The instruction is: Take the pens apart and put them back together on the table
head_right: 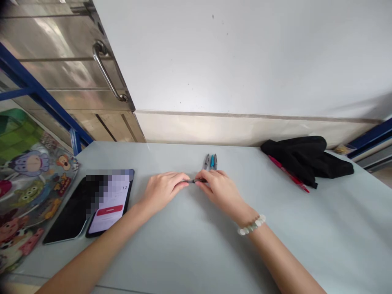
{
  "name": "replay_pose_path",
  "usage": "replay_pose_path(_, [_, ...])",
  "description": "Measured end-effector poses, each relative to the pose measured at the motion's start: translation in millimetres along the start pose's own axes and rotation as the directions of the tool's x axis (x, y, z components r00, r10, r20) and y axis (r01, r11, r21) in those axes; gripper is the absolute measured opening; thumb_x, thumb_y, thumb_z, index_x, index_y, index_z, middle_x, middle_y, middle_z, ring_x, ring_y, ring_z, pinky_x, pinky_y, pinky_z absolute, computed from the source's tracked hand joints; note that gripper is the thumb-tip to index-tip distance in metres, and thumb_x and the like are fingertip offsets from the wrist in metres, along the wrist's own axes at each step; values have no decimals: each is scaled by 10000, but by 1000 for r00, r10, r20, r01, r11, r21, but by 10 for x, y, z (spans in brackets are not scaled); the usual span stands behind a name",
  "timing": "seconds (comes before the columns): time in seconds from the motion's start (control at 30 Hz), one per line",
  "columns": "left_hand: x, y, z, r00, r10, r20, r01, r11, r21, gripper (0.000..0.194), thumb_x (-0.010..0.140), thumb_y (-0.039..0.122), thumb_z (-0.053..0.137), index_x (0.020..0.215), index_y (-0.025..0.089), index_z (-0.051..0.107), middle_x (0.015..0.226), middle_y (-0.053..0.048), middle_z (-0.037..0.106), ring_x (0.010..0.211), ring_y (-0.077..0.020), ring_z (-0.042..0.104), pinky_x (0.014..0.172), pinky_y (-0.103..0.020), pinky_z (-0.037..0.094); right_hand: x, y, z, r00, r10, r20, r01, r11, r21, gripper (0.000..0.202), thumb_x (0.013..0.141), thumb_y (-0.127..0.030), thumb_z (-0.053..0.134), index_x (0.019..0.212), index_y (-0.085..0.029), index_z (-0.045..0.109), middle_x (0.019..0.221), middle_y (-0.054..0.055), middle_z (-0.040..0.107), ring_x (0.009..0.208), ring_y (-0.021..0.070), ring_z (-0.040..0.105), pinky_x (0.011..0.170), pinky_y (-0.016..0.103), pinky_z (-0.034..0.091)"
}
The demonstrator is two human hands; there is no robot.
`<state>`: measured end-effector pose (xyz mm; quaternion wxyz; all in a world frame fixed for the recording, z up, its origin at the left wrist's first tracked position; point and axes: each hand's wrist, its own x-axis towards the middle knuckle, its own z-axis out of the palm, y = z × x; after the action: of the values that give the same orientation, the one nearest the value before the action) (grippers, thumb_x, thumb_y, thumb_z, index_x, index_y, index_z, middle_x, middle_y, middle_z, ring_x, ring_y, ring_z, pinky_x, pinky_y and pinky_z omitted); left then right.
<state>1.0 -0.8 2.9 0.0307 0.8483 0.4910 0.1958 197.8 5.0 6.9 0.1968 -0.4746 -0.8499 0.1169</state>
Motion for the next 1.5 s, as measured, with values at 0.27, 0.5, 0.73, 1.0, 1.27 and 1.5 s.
replay_pose_path(0.27, [-10, 5, 11, 1000, 3, 22, -4, 998, 57, 241, 934, 407, 394, 968, 271, 590, 767, 33, 672, 686, -122, 614, 526, -219, 286, -7, -14, -44, 996, -68, -52, 63, 994, -89, 133, 921, -268, 422, 963, -249, 547, 828, 1, 654, 850, 180, 588, 894, 405, 369])
replay_pose_path(0.5, [-6, 29, 17, 993, -43, 110, 40, 999, 24, 234, 930, 423, 394, 972, 276, 572, 827, 37, 687, 696, -137, 622, 519, -221, 287, 16, 4, 15, 971, -177, -160, 151, 975, -161, 129, 837, -85, 490, 834, -213, 477, 815, 13, 601, 815, 172, 546, 845, 350, 402])
replay_pose_path(0.73, [-10, 45, -20, 993, -44, 109, 54, 994, -92, 231, 942, 405, 372, 1035, 291, 550, 873, 53, 696, 739, -137, 641, 556, -217, 334, 9, -4, -81, 961, -211, -176, 181, 968, -176, 86, 873, -239, 518, 954, -211, 523, 867, 32, 627, 887, 192, 533, 838, 350, 398])
replay_pose_path(1.0, [-2, 31, 3, 988, -66, 138, 70, 997, -23, 247, 936, 421, 372, 1007, 293, 571, 823, 39, 693, 701, -149, 634, 542, -215, 331, 15, 20, -49, 951, -214, -222, 163, 960, -227, 112, 825, -100, 509, 849, -209, 518, 807, 23, 615, 840, 179, 550, 819, 337, 410])
replay_pose_path(1.27, [-1, 36, -43, 980, -45, 192, 59, 996, -67, 291, 953, 385, 324, 1197, 334, 474, 717, 46, 670, 639, -142, 623, 535, -204, 329, 24, 62, -54, 920, -247, -305, 157, 944, -289, 221, 791, -31, 489, 891, -223, 529, 822, 2, 642, 946, 202, 535, 874, 360, 375])
replay_pose_path(1.5, [-11, 53, -48, 981, -41, 190, 57, 995, -79, 291, 956, 352, 293, 1159, 306, 496, 677, 45, 650, 614, -135, 613, 536, -202, 331, 18, 76, -122, 896, -136, -423, 9, 958, -288, 213, 755, -31, 480, 821, -231, 516, 888, 14, 656, 1041, 250, 502, 921, 427, 314])
